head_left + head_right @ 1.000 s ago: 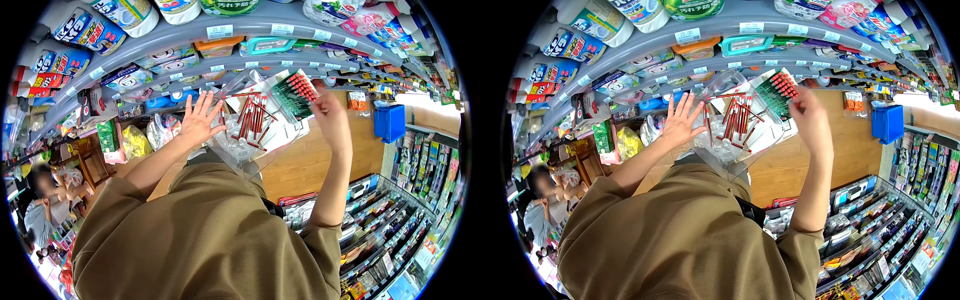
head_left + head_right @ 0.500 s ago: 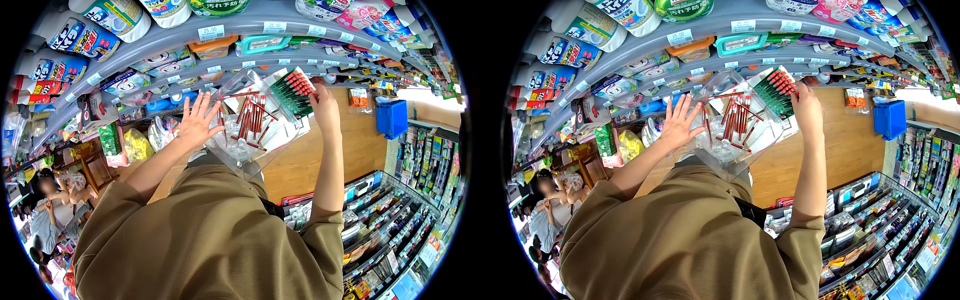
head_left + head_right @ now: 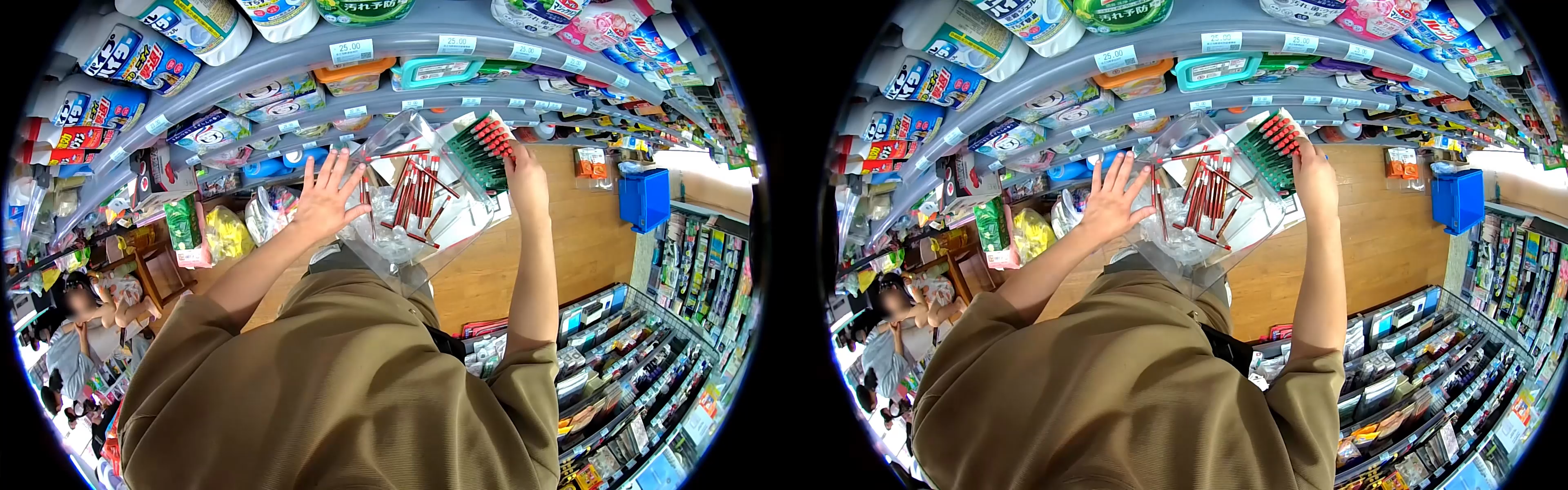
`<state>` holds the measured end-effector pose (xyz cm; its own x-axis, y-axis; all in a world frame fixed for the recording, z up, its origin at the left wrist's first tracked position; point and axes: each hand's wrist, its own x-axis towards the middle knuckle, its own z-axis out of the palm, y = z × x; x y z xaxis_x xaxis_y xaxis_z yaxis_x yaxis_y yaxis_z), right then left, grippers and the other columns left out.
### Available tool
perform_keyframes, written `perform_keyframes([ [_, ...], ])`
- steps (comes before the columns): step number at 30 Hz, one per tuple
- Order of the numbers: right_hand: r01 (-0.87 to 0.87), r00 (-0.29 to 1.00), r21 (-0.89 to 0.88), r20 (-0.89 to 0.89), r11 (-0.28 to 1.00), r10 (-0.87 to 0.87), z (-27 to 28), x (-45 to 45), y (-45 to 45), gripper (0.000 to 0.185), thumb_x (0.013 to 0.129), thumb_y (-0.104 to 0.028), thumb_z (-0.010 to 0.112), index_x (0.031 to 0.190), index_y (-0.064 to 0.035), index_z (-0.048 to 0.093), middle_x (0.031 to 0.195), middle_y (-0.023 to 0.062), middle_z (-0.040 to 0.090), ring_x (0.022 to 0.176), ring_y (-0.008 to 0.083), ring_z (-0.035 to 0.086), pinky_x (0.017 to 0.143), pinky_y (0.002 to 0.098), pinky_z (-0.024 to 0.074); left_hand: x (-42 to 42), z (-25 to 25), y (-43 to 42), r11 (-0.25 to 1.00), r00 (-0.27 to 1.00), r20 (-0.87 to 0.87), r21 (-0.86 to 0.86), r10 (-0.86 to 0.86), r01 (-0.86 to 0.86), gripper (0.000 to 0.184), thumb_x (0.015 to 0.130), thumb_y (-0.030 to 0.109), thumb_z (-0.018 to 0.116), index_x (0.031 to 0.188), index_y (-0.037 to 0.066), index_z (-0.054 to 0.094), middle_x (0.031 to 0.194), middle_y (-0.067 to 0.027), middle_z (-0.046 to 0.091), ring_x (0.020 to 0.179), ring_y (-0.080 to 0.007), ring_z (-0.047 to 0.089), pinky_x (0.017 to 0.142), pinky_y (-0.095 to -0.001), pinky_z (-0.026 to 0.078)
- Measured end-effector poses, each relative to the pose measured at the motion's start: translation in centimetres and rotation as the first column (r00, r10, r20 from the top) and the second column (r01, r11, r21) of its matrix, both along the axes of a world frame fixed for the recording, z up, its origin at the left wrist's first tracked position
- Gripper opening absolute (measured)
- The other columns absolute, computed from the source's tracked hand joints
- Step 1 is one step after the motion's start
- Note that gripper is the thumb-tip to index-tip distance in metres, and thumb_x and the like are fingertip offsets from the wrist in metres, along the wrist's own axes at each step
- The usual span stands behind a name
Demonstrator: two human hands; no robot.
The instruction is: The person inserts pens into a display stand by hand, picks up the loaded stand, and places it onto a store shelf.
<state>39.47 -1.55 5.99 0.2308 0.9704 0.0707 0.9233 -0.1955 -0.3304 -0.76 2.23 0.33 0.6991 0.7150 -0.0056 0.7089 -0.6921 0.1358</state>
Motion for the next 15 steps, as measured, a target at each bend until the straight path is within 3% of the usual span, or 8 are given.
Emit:
perform_keyframes([
  [14,0.015,0.998,0.005,0.059,1.0,-0.016,-0.5,-0.4,0.0,0.02,0.098,-0.012,0.058,0.116,-0.0037,0.062,0.107,0.0208,0.068,0.089,0.0441,0.068,0.075,0.052,0.0563,0.1,0.4,0.0,1.0,0.999,-0.04,-0.005,-0.007,0.007,0.085,0.094,0.069,0.053,0.159,0.018,0.036,0.165,-0.0233,0.024,0.154,-0.0388,0.02,0.121,-0.0643,0.011],
  [15,-0.05,0.996,0.054,0.072,0.997,0.046,-1.0,-0.7,-0.1,0.019,0.098,-0.011,0.058,0.115,-0.0034,0.061,0.107,0.0208,0.068,0.089,0.0439,0.068,0.075,0.0519,0.0564,0.0,0.5,0.0,1.0,0.999,-0.039,-0.005,-0.005,0.005,0.085,0.094,0.069,0.053,0.159,0.018,0.036,0.165,-0.0233,0.024,0.154,-0.0388,0.02,0.121,-0.0643,0.011],
])
